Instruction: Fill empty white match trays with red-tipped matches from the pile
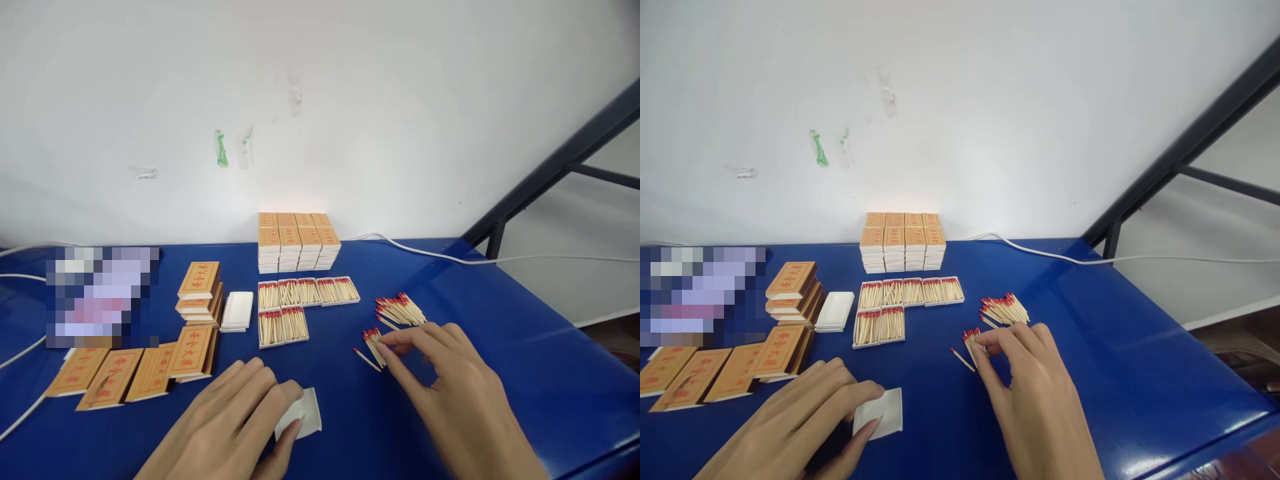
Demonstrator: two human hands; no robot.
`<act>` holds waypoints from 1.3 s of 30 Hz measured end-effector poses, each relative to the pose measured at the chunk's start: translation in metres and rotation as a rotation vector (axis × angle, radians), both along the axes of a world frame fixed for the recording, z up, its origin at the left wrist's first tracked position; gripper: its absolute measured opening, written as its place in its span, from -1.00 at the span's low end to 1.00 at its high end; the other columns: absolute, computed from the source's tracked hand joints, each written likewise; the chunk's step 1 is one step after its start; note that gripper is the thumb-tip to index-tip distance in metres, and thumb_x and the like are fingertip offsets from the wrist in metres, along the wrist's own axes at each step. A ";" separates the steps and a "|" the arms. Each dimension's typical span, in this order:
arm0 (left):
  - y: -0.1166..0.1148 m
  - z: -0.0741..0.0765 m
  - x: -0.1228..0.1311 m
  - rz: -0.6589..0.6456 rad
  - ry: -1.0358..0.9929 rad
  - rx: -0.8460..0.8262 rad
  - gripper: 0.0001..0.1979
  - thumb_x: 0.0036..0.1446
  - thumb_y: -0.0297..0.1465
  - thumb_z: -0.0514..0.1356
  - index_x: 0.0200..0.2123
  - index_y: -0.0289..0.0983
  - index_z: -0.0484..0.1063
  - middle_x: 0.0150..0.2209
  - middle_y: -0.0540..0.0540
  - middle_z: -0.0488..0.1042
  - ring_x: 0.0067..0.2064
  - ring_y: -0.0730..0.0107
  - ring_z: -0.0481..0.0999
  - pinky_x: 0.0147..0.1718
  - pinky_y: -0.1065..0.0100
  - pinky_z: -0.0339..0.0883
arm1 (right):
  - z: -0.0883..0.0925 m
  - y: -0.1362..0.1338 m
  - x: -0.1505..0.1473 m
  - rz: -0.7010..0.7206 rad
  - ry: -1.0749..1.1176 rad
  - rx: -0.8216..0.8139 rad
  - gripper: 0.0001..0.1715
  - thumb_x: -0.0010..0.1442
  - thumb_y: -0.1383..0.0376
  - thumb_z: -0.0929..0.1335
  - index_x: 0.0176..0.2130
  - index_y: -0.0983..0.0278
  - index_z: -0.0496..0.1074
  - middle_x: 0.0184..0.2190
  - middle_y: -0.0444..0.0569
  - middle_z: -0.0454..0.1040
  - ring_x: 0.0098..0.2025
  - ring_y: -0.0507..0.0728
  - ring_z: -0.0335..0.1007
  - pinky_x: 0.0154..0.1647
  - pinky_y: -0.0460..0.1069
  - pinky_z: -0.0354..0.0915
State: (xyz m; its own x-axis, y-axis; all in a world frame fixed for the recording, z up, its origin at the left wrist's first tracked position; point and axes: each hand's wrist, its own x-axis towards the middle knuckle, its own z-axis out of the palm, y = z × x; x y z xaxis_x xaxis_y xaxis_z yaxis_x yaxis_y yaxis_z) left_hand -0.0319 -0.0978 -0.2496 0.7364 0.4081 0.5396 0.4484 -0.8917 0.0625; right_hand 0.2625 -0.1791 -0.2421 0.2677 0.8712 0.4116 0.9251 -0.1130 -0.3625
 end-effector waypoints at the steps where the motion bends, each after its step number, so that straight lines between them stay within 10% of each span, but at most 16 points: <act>1: 0.000 0.001 0.000 -0.001 0.003 0.002 -0.77 0.59 -0.41 0.07 0.18 -0.14 0.44 -0.06 0.04 0.77 -0.02 0.33 0.82 0.15 0.25 0.69 | 0.000 -0.002 -0.002 0.016 -0.006 0.012 -0.56 0.58 -0.09 0.34 -0.18 0.07 0.64 -0.16 -0.02 0.70 -0.10 0.29 0.54 -0.15 0.16 0.47; 16: 0.000 0.000 0.001 -0.016 -0.005 -0.001 -0.77 0.57 -0.42 0.07 0.16 -0.14 0.44 -0.09 0.05 0.77 -0.04 0.32 0.82 0.13 0.25 0.70 | -0.008 -0.001 -0.019 0.053 -0.066 0.042 -0.60 0.62 0.10 0.31 -0.25 0.13 0.55 -0.27 0.04 0.61 -0.18 0.29 0.45 -0.15 0.18 0.44; 23: 0.002 0.003 0.004 -0.024 -0.011 0.036 -0.76 0.60 -0.42 0.02 0.12 -0.15 0.46 -0.12 0.07 0.79 -0.08 0.33 0.84 0.07 0.27 0.71 | -0.007 0.001 0.006 -0.094 -0.061 0.047 -0.49 0.59 -0.15 0.29 0.03 0.14 0.60 -0.22 0.03 0.60 -0.15 0.30 0.42 -0.22 0.15 0.36; 30: 0.003 0.006 0.006 -0.026 -0.035 0.060 -0.75 0.60 -0.41 0.03 0.08 -0.15 0.51 -0.16 0.09 0.79 -0.13 0.37 0.84 0.01 0.34 0.72 | -0.014 0.013 0.034 -0.059 -0.067 -0.005 -0.38 0.61 -0.16 0.24 -0.18 0.14 0.65 -0.22 0.06 0.61 -0.10 0.32 0.41 -0.10 0.20 0.36; 39: -0.003 0.007 0.027 0.099 -0.172 -0.092 -0.69 0.53 -0.10 0.22 0.12 -0.10 0.62 -0.08 -0.07 0.74 0.04 0.27 0.79 0.12 0.30 0.70 | -0.006 0.000 0.024 -0.041 -0.052 0.003 -0.42 0.61 -0.16 0.26 -0.20 0.13 0.61 -0.21 0.03 0.63 -0.11 0.30 0.41 -0.13 0.18 0.36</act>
